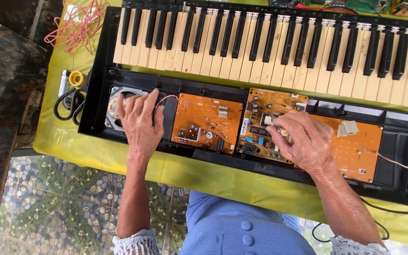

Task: The person repairs an electronic keyboard by connecting wires to the internal speaker and circuit board. They use a screwdriver to tighten screws on the circuit board and handle various wires and components within the open keyboard casing.

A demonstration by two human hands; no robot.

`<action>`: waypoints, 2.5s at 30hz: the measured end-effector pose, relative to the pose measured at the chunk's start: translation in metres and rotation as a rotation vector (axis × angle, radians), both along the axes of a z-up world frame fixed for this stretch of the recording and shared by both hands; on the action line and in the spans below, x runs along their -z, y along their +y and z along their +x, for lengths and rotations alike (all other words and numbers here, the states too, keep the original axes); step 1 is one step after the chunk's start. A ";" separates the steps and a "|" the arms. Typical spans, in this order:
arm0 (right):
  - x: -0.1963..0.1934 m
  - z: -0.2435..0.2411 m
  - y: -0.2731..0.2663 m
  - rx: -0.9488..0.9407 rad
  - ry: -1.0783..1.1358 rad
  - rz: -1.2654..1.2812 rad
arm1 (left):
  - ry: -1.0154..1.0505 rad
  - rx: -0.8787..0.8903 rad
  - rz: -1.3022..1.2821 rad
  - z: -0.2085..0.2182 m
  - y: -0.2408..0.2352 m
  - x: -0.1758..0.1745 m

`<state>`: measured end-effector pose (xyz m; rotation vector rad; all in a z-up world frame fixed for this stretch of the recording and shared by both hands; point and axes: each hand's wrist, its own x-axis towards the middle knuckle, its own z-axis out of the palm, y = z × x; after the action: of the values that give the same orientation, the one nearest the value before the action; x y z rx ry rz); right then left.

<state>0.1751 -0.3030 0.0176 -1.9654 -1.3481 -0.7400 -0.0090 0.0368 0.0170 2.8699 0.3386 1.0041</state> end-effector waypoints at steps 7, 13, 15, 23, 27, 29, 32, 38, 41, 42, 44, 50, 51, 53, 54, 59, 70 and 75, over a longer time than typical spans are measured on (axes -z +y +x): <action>-0.010 -0.004 0.004 0.027 -0.020 -0.019 | 0.119 0.082 -0.114 0.014 0.017 0.042; -0.007 -0.005 0.008 0.065 -0.031 0.010 | 0.223 0.000 0.150 0.004 0.021 0.043; 0.016 0.001 0.003 -0.062 0.006 0.058 | 0.220 -0.042 0.244 0.003 0.014 0.032; 0.004 0.002 0.001 0.016 -0.088 -0.005 | 0.223 0.096 0.271 0.000 0.017 0.035; 0.000 0.002 -0.001 0.015 -0.095 0.013 | 0.312 -0.014 0.355 -0.014 0.042 0.059; -0.004 0.001 -0.003 0.027 -0.104 0.035 | 0.310 -0.034 0.378 -0.009 0.040 0.056; -0.008 0.000 -0.004 0.035 -0.137 0.064 | 0.109 0.044 0.358 0.017 0.003 0.019; -0.008 0.000 -0.005 0.061 -0.193 0.107 | -0.283 0.423 0.139 0.086 -0.094 -0.025; -0.019 0.001 -0.006 -0.013 -0.119 0.160 | -0.281 0.599 0.051 0.104 -0.151 -0.022; -0.024 0.000 -0.007 -0.073 -0.050 0.191 | -0.287 0.657 0.053 0.109 -0.167 -0.015; -0.014 0.000 -0.004 -0.060 -0.085 0.210 | -0.258 0.702 0.019 0.105 -0.179 0.002; -0.014 0.000 0.004 -0.057 0.058 0.375 | -0.275 0.805 -0.071 0.102 -0.186 0.005; -0.014 0.000 0.006 -0.067 0.035 0.380 | -0.299 0.791 -0.070 0.103 -0.184 0.005; -0.014 -0.002 0.003 -0.039 -0.057 0.270 | -0.294 0.770 -0.053 0.103 -0.181 -0.005; -0.015 -0.001 0.001 -0.010 -0.148 0.160 | -0.289 0.751 -0.035 0.105 -0.180 -0.009; -0.018 -0.002 0.002 -0.003 -0.148 0.134 | -0.272 0.704 0.029 0.106 -0.179 -0.018; -0.017 0.001 0.001 0.021 -0.138 0.195 | -0.216 0.647 0.059 0.104 -0.172 -0.017; -0.010 0.004 0.002 0.015 -0.155 0.165 | -0.232 0.636 0.025 0.105 -0.174 -0.015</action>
<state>0.1787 -0.3010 0.0275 -1.8208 -1.3169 -0.9953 0.0958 -0.1368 0.0320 2.5442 -0.5682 1.1674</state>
